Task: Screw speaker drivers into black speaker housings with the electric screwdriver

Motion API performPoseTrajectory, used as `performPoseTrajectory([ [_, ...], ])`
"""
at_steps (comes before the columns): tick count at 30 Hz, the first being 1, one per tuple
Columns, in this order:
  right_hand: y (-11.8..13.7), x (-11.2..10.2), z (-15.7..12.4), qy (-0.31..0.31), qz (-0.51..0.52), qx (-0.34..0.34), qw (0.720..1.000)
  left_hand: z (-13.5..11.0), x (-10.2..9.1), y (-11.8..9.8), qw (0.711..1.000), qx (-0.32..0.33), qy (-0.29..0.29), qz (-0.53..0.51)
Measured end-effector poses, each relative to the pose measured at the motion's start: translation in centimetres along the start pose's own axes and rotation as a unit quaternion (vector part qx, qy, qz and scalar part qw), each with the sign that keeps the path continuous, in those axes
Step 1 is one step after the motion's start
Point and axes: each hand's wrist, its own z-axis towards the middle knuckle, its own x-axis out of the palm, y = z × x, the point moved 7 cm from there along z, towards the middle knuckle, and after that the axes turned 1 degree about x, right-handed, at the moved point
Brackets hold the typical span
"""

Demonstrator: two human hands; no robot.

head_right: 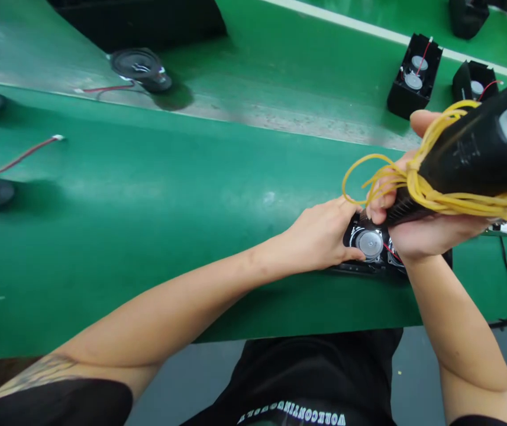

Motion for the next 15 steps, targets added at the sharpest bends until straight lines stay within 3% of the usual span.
performPoseTrajectory([
  [2, 0.3, 0.9, -0.3, -0.042, 0.023, -0.052, 0.997, 0.0, 0.0, 0.0, 1.0, 0.002, 0.001, -0.002],
  [5, 0.1, 1.8, -0.8, -0.087, 0.026, -0.041, 0.995, 0.0, 0.0, 0.0, 1.0, 0.003, 0.002, -0.002],
  [15, -1.0, 2.9, -0.9, -0.009, 0.068, -0.032, 0.997, 0.0, 0.0, -0.1, 1.0, 0.007, 0.0, 0.012],
])
